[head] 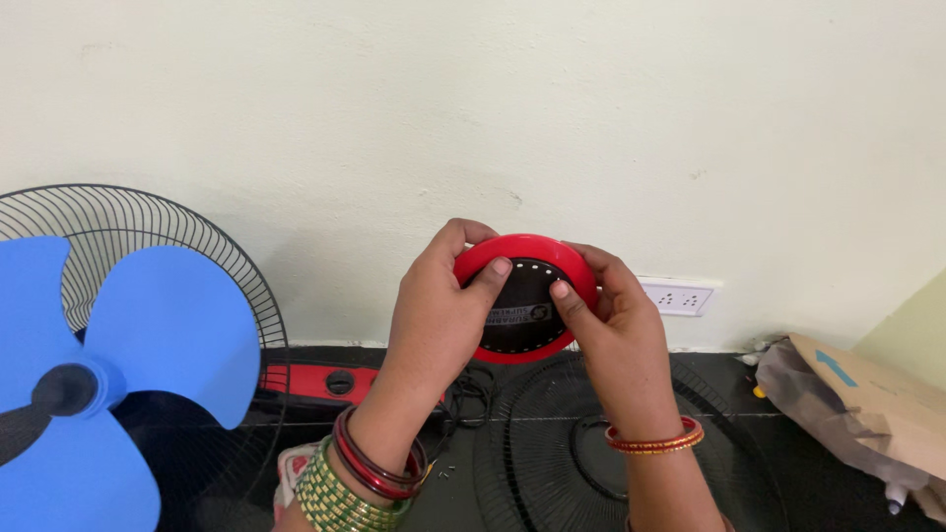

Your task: The person assembles a table fan by attaching a red plastic ring to the central hub of the fan cage. They wipe the ring with a cloth, align it with the hub, and secure it in place. The task involves handling the fan cage, the red ring, and a cloth.

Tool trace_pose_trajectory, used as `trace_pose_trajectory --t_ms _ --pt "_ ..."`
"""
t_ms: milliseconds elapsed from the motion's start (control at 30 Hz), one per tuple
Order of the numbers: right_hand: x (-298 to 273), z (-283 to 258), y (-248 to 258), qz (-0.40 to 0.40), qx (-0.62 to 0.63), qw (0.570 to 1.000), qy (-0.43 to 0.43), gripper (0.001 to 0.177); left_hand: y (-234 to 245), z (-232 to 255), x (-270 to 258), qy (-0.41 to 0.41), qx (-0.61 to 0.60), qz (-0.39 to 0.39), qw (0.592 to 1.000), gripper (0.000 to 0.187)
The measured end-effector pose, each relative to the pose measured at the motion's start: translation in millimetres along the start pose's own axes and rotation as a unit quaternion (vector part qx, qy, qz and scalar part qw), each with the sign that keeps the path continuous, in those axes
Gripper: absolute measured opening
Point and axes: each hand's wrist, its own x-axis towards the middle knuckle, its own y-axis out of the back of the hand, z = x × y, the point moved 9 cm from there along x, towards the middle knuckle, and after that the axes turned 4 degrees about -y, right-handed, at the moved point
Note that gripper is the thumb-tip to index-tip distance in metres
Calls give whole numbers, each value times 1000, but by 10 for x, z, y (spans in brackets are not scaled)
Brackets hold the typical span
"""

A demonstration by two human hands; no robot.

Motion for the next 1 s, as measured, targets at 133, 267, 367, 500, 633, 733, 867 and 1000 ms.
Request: trace_pose_trajectory --t_ms 133,267,367,500,633,733,867,1000 --pt "81 50 173 11 6 1000 -16 37 -162 48 27 -10 0 2 1000 17" --pt "138 109 327 23 -20 999 -43 36 -318 35 72 17 14 -6 1000 14" --pt "175 104 417 19 -20 999 -21 35 -406 73 83 4 19 6 1000 15" --pt "237 74 525 0 -7 1000 29 35 -551 69 110 14 28 9 999 15" --pt "307 146 714 30 -15 999 -1 39 -718 95 141 -6 18 21 1000 14" --pt "365 200 847 41 32 999 6 43 -824 75 169 -21 -18 53 998 15" --pt "471 424 974 20 108 994 -22 46 -958 82 205 -37 -47 69 996 18" --pt "521 422 1116 -1 96 995 22 44 -1196 94 198 34 -14 -3 999 47"
